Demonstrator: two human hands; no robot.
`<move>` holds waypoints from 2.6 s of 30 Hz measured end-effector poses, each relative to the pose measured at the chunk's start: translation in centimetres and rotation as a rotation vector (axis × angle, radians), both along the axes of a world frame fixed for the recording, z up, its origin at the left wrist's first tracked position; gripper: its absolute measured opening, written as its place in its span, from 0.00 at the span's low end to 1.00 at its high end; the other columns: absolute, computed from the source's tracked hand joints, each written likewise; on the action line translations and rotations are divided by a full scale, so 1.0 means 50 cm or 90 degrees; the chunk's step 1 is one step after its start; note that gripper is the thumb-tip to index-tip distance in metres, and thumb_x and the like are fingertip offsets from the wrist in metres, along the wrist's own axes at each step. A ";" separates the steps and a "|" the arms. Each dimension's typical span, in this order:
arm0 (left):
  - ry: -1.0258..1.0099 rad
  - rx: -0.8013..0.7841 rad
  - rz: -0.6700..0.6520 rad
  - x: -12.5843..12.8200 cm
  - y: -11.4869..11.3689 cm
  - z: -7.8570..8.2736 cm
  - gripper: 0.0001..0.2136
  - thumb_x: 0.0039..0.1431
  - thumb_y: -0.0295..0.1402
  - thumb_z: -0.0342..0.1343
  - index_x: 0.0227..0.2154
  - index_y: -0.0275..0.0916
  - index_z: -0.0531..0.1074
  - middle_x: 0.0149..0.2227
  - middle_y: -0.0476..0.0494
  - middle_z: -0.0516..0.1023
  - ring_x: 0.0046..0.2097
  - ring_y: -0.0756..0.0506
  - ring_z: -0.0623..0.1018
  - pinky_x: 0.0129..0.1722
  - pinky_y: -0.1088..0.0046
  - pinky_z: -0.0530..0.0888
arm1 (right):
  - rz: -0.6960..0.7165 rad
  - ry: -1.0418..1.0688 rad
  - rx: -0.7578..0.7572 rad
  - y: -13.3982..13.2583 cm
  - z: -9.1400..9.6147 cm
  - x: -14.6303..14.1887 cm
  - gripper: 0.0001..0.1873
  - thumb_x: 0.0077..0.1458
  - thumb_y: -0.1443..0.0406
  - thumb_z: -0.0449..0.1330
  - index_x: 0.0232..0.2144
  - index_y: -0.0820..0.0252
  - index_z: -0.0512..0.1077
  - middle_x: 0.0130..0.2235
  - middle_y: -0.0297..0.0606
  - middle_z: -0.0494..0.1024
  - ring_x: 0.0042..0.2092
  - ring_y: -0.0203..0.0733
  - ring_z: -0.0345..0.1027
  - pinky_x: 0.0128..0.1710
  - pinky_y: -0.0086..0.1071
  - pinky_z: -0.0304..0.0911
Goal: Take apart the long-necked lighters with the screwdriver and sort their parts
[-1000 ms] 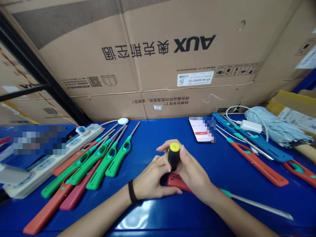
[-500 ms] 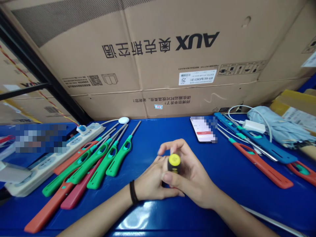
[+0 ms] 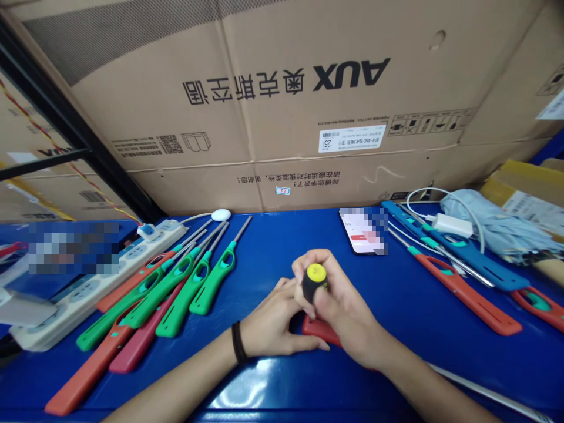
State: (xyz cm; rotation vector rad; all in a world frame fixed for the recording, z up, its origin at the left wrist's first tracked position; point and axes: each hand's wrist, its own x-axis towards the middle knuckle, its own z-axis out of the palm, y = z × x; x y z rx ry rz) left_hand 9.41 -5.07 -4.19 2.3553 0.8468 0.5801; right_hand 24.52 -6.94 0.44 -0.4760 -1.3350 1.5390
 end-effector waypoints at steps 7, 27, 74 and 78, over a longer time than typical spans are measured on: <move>0.009 0.024 0.016 0.001 -0.003 0.005 0.24 0.51 0.44 0.61 0.49 0.40 0.66 0.49 0.39 0.70 0.50 0.37 0.70 0.50 0.57 0.69 | 0.004 0.025 0.062 0.000 0.013 -0.005 0.08 0.57 0.59 0.59 0.37 0.53 0.64 0.45 0.34 0.66 0.43 0.36 0.64 0.44 0.32 0.61; 0.027 0.063 0.033 0.003 0.002 0.006 0.18 0.52 0.44 0.61 0.43 0.39 0.70 0.45 0.41 0.72 0.46 0.39 0.70 0.46 0.60 0.67 | -0.064 -0.020 0.098 -0.003 0.001 0.004 0.09 0.63 0.55 0.49 0.43 0.48 0.62 0.38 0.32 0.64 0.38 0.35 0.60 0.41 0.32 0.60; 0.407 0.169 0.308 -0.176 -0.188 0.093 0.11 0.54 0.34 0.50 0.18 0.39 0.67 0.20 0.47 0.72 0.28 0.43 0.73 0.49 0.53 0.60 | -0.608 0.024 0.072 -0.115 0.004 0.164 0.15 0.38 0.63 0.71 0.27 0.52 0.67 0.29 0.36 0.72 0.19 0.36 0.62 0.12 0.29 0.54; 0.481 0.260 0.450 -0.187 -0.149 0.080 0.18 0.56 0.44 0.50 0.15 0.40 0.67 0.16 0.43 0.70 0.26 0.40 0.73 0.48 0.50 0.60 | -0.608 0.075 -0.047 -0.098 -0.022 0.161 0.15 0.39 0.62 0.69 0.27 0.50 0.65 0.28 0.33 0.71 0.17 0.33 0.60 0.09 0.27 0.51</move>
